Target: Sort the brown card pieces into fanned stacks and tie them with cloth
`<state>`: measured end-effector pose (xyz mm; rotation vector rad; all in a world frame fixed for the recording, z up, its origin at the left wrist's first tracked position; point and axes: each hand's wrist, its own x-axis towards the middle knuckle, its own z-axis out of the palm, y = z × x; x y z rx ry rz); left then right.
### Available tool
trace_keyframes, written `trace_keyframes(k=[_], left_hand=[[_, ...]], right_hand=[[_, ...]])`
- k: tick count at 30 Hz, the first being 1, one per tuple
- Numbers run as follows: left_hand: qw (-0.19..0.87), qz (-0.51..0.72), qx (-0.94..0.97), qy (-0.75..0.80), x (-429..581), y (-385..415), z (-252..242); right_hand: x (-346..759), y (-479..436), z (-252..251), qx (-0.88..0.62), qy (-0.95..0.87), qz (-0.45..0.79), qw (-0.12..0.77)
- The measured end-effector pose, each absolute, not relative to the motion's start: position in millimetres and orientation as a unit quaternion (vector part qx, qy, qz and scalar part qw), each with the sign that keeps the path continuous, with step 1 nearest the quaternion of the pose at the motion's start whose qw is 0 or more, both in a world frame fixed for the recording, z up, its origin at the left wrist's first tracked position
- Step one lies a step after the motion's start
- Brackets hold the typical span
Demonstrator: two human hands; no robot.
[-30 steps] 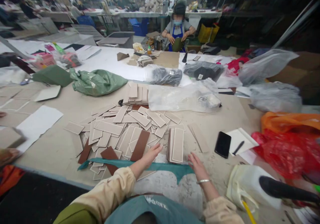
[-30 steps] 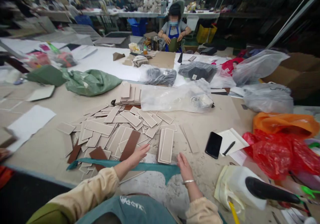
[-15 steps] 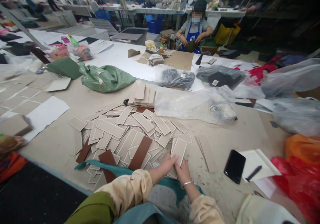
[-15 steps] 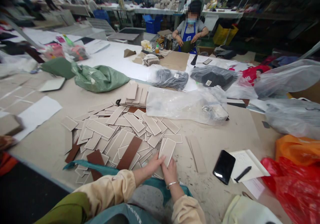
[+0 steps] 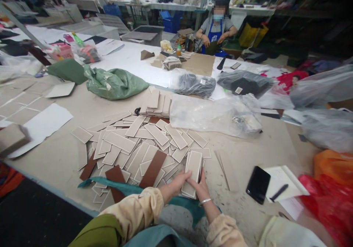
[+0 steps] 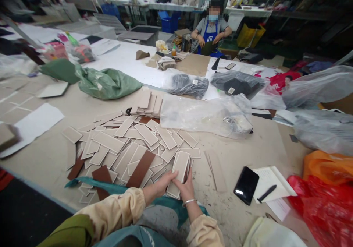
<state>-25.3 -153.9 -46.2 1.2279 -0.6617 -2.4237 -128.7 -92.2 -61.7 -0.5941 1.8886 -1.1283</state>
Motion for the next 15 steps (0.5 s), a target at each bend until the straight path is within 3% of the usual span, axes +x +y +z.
trace_keyframes(k=[3,7,11,15], left_hand=[[0.163,-0.874,0.401,-0.219,-20.1,-151.6,-38.3],[0.155,-0.883,0.383,-0.222,-11.2,-148.1,-30.4],[0.153,-0.846,0.385,-0.336,-1.3,-149.4,-30.5],[0.158,-0.71,0.478,-0.492,17.6,-158.7,-38.1]], right_hand=[[-126.0,-92.9,-47.9,-0.224,0.722,-0.468,0.458],[-117.8,-90.2,-38.3,-0.27,0.748,-0.424,0.432],[-126.1,-83.1,-26.8,-0.401,0.808,-0.326,0.283],[-155.1,-74.0,-15.2,-0.475,0.857,-0.155,0.126]])
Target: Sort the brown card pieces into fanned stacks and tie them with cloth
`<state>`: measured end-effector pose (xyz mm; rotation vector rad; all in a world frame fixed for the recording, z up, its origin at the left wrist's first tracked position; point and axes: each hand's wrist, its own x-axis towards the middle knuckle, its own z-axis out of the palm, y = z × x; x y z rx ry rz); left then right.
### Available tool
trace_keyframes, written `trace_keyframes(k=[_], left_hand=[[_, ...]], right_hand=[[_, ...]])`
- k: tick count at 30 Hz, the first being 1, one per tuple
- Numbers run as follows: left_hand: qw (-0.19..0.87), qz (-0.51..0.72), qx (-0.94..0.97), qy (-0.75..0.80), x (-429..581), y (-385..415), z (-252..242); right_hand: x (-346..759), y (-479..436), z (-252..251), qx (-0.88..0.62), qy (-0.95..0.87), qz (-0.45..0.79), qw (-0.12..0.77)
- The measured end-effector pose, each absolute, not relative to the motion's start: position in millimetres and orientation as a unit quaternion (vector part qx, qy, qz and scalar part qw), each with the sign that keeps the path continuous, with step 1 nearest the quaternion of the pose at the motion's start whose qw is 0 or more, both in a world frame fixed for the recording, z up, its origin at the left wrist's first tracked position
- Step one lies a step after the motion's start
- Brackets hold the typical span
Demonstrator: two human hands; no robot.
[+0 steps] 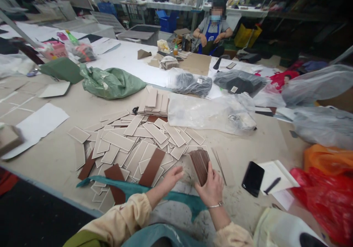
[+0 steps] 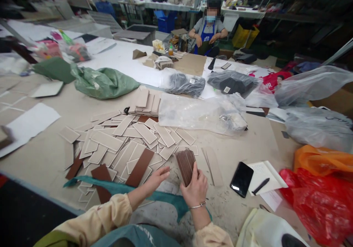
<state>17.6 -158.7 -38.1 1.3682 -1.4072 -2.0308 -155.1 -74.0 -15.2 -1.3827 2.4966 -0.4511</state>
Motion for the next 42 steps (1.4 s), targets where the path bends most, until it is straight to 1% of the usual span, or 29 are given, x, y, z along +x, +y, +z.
trace_keyframes(k=[1,3,7,9,12,15,18,20,22,24,26,28,32,38,42], left_hand=[[0.159,-0.686,0.496,-0.508,24.1,-161.4,-40.3],[0.156,-0.658,0.512,-0.529,38.8,-166.2,-43.9],[0.137,-0.595,0.521,-0.597,68.1,-167.7,-44.8],[0.089,-0.535,0.5,-0.675,78.3,-161.7,-42.8],[-0.011,-0.447,0.435,-0.781,83.6,-146.6,-41.0],[-0.047,-0.451,0.387,-0.803,78.2,-132.0,-42.1],[-0.049,-0.47,0.372,-0.799,67.6,-124.2,-42.9],[-0.045,-0.48,0.367,-0.795,61.0,-122.6,-41.4],[-0.046,-0.479,0.355,-0.801,56.4,-122.4,-39.2],[-0.071,-0.444,0.334,-0.829,54.3,-121.8,-37.7],[-0.106,-0.395,0.308,-0.859,54.0,-119.7,-38.3],[-0.129,-0.373,0.284,-0.874,54.6,-116.8,-40.8],[-0.135,-0.385,0.248,-0.879,54.3,-115.4,-46.7],[-0.12,-0.398,0.248,-0.875,66.8,-113.2,-33.8],[-0.122,-0.391,0.274,-0.87,83.6,-114.8,-34.6]], right_hand=[[-161.8,-71.9,-14.8,-0.469,0.868,-0.121,0.109],[-171.0,-68.5,-18.0,-0.457,0.881,-0.068,0.105],[-172.7,-66.5,-32.8,-0.443,0.884,-0.001,0.152],[-170.4,-67.6,-37.7,-0.439,0.883,0.011,0.165],[-173.2,-71.5,-37.8,-0.438,0.882,0.021,0.176],[-187.6,-75.9,-31.7,-0.423,0.885,0.011,0.193],[-205.9,-71.8,-21.8,-0.381,0.892,-0.037,0.242],[-212.4,-59.3,-12.7,-0.363,0.893,-0.071,0.257],[-210.3,-38.9,-3.6,-0.367,0.894,-0.091,0.242],[-199.5,-14.3,3.2,-0.37,0.894,-0.1,0.232],[-181.7,9.3,6.9,-0.361,0.894,-0.104,0.246],[-160.2,26.6,8.4,-0.345,0.897,-0.096,0.26],[-124.3,33.4,7.1,-0.319,0.91,-0.065,0.255],[-102.8,33.5,5.3,-0.358,0.9,-0.075,0.237],[-106.2,37.8,-9.7,-0.382,0.896,-0.071,0.216]])
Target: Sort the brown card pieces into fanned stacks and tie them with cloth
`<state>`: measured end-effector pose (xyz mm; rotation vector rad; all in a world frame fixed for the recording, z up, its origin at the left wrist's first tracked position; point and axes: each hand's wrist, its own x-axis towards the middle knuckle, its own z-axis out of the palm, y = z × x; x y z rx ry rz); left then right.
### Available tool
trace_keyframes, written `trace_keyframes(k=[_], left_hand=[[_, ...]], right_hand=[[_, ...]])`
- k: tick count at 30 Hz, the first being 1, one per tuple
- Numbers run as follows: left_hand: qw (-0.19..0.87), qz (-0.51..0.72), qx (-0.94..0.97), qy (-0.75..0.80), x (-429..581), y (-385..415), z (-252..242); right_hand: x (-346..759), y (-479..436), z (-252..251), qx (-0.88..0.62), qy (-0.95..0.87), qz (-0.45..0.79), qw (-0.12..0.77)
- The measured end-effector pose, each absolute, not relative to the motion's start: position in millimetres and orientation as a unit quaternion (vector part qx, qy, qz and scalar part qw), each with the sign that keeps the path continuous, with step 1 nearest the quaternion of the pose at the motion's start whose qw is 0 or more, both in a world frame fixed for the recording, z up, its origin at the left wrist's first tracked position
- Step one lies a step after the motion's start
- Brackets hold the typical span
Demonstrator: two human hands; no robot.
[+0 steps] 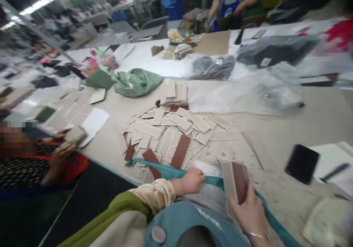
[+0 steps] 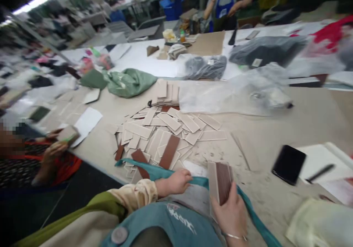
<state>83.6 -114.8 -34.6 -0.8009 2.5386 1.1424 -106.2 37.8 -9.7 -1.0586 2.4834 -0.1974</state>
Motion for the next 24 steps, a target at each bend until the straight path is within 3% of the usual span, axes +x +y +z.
trace_keyframes(k=[4,9,19,24], left_hand=[[0.065,0.42,-0.302,0.853,93.0,-113.5,-33.7],[-0.026,0.54,-0.396,0.742,92.9,-104.4,-25.2],[-0.032,0.698,-0.409,0.587,88.1,-103.7,-33.1],[-0.05,0.741,-0.379,0.551,77.1,-101.4,-50.5]], right_hand=[[-103.2,32.5,-11.9,-0.397,0.884,-0.072,0.236],[-80.7,20.7,1.7,-0.412,0.875,-0.082,0.24],[-44.4,-7.5,4.8,-0.366,0.902,-0.068,0.22],[-25.3,-11.6,-15.6,-0.36,0.887,-0.029,0.287]])
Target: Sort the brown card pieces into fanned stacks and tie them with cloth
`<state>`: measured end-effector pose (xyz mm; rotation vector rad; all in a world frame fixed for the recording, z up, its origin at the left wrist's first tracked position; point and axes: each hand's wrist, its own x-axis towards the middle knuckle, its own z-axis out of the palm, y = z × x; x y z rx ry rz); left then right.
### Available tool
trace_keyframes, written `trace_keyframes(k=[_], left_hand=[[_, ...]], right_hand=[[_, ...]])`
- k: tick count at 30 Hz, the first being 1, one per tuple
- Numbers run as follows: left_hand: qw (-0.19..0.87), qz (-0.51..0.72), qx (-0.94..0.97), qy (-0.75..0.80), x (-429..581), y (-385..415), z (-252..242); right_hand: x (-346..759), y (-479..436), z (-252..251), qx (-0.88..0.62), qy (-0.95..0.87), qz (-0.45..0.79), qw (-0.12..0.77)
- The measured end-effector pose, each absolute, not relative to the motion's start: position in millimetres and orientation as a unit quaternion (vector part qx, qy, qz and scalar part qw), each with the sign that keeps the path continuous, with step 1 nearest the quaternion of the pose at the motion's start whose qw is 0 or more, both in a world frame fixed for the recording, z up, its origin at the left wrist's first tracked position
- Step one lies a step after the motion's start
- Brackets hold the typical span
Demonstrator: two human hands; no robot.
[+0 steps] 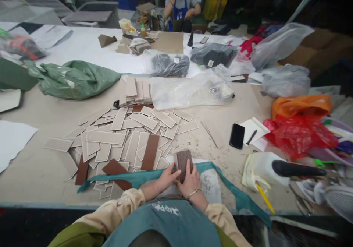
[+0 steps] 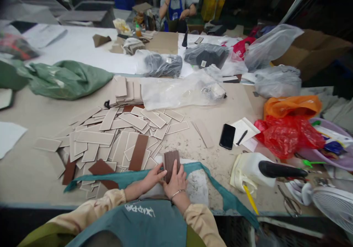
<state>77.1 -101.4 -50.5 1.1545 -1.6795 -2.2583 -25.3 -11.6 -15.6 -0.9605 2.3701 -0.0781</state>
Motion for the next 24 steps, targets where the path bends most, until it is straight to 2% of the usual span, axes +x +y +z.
trace_keyframes(k=[6,15,24], left_hand=[[0.076,-0.584,0.435,-0.681,72.7,-104.2,-58.7],[0.059,-0.591,0.485,-0.642,74.2,-104.9,-66.4],[0.022,-0.596,0.499,-0.629,65.5,-107.5,-71.4]], right_hand=[[-29.6,-3.4,-19.7,-0.418,0.841,-0.14,0.313],[-54.6,13.4,-53.0,-0.463,0.805,-0.216,0.3],[-92.3,17.9,-52.8,-0.438,0.846,-0.147,0.267]])
